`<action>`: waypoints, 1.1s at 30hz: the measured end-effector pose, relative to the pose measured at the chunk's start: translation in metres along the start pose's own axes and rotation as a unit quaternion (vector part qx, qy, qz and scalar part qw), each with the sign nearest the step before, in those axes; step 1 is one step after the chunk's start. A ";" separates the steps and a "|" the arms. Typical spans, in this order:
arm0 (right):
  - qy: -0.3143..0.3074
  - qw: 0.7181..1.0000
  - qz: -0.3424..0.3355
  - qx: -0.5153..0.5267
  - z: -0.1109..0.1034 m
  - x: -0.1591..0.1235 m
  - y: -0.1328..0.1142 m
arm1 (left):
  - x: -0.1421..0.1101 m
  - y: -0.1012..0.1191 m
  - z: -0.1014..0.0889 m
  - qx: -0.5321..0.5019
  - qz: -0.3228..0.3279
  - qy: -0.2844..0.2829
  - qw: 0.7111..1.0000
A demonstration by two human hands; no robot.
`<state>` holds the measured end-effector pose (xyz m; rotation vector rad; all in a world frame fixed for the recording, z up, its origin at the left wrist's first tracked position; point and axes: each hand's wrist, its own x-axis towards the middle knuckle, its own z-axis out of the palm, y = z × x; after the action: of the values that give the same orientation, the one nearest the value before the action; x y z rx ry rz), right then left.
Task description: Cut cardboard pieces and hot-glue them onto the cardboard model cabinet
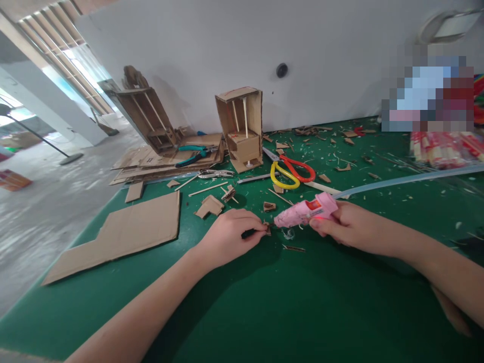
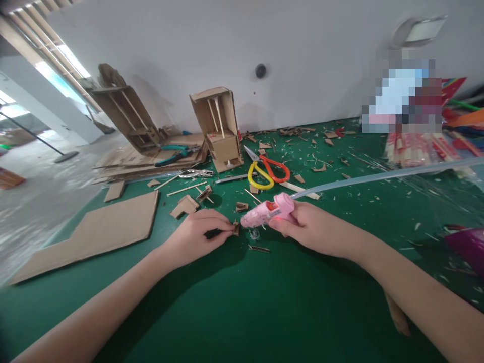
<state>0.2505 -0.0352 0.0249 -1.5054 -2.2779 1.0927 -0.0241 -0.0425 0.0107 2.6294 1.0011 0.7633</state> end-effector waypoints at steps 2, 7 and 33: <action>-0.010 1.000 0.011 0.024 -0.002 -0.001 -0.003 | 0.000 0.001 -0.001 0.000 -0.006 -0.008 1.000; -0.006 0.999 0.027 0.038 -0.008 -0.005 -0.009 | -0.002 0.005 -0.005 0.009 -0.036 -0.029 0.999; 0.005 0.999 -0.005 0.045 -0.008 -0.006 -0.004 | 0.002 0.004 -0.014 0.033 -0.120 -0.090 0.988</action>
<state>0.2552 -0.0376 0.0345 -1.4613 -2.1956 1.1656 -0.0281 -0.0435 0.0245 2.5137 1.2761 0.4368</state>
